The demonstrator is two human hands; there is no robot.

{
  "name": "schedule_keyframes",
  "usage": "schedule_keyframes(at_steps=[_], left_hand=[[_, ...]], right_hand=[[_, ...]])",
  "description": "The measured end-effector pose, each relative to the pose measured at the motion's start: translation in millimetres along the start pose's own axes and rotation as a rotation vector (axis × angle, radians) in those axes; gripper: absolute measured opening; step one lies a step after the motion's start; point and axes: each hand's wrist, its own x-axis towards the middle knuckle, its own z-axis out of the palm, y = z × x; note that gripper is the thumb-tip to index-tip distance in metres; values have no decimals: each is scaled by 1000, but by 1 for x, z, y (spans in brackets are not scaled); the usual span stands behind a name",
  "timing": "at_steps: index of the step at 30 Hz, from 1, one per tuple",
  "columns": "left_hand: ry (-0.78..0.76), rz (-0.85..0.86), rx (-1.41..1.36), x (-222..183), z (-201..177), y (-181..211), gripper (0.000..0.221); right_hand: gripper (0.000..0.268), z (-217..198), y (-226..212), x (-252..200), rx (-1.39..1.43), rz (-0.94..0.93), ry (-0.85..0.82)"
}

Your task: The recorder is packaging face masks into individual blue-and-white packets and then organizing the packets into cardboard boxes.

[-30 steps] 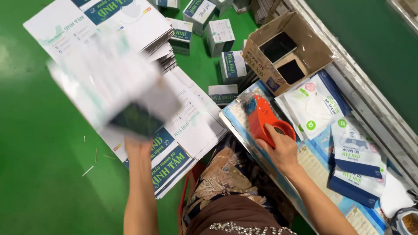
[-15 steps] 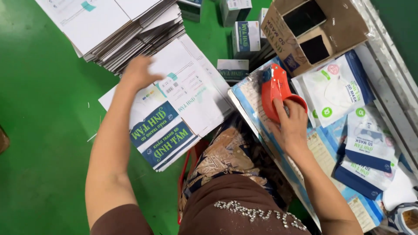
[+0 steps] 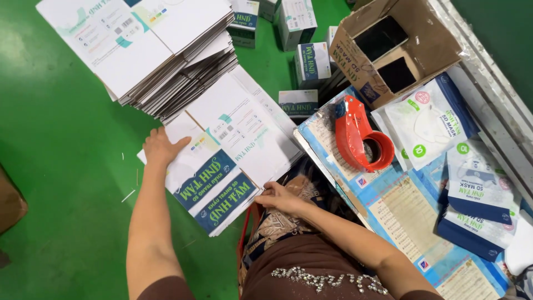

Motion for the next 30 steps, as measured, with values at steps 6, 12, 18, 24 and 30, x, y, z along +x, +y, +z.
schedule_keyframes(at_steps=[6, 12, 18, 24, 30], left_hand=[[128, 94, -180, -40, -48, -10, 80], [3, 4, -942, -111, -178, -20, 45], [96, 59, -825, -213, -287, 69, 32], [-21, 423, -478, -243, -224, 168, 27], [-338, 215, -791, -254, -202, 218, 41]], right_hand=[[87, -14, 19, 4, 356, -14, 3], [82, -14, -22, -21, 476, -163, -92], [91, -16, -84, -22, 169, -325, -98], [86, -24, -140, -95, -184, -785, 238], [93, -46, -203, -129, -88, -1032, 486]])
